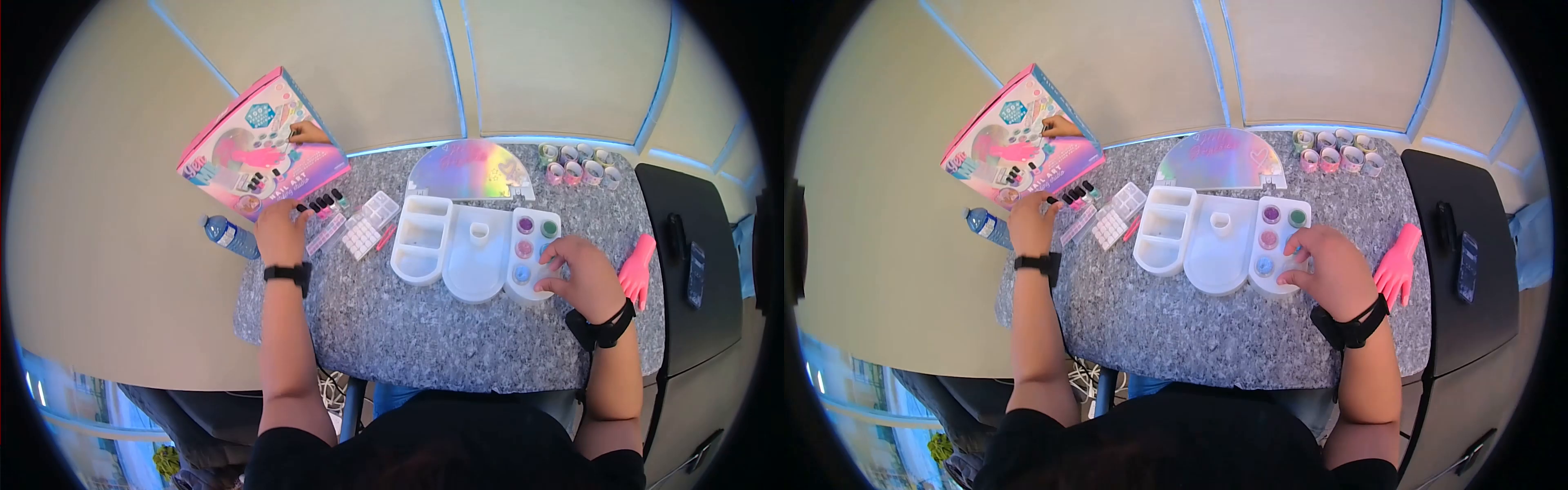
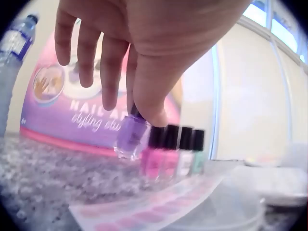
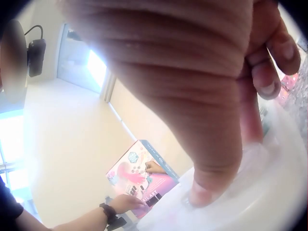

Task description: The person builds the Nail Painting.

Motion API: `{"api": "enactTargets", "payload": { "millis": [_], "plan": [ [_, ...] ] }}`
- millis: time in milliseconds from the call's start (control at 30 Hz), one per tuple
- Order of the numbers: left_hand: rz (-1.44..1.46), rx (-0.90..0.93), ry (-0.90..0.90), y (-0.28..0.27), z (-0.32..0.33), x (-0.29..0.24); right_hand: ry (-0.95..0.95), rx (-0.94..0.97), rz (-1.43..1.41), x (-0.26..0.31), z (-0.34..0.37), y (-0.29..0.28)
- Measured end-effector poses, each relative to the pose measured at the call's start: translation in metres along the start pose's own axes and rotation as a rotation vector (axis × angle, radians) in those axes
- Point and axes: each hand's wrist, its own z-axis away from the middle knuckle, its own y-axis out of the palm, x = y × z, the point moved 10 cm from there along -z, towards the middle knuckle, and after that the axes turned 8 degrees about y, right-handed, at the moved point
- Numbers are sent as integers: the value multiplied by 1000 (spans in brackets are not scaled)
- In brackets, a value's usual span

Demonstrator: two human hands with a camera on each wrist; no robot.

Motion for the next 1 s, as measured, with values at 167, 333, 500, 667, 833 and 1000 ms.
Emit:
{"api": "enactTargets", "payload": {
  "millis": [167, 333, 500, 667, 833, 1000],
  "plan": [
    [349, -5, 409, -46, 38, -139, -5, 24, -10, -6, 0, 5],
    [282, 119, 354, -27, 79, -181, -16, 44, -47, -4, 0, 4],
    [186, 65, 298, -17, 82, -183, -28, 49, -42, -4, 0, 5],
    [155, 48, 265, -11, 80, -178, -19, 59, -45, 0, 1, 5],
    [219, 48, 222, -11, 73, -170, -33, 42, -31, -1, 2, 6],
    [245, -35, -8, -11, 30, -81, -7, 55, -23, 1, 2, 5]
  ]
}}
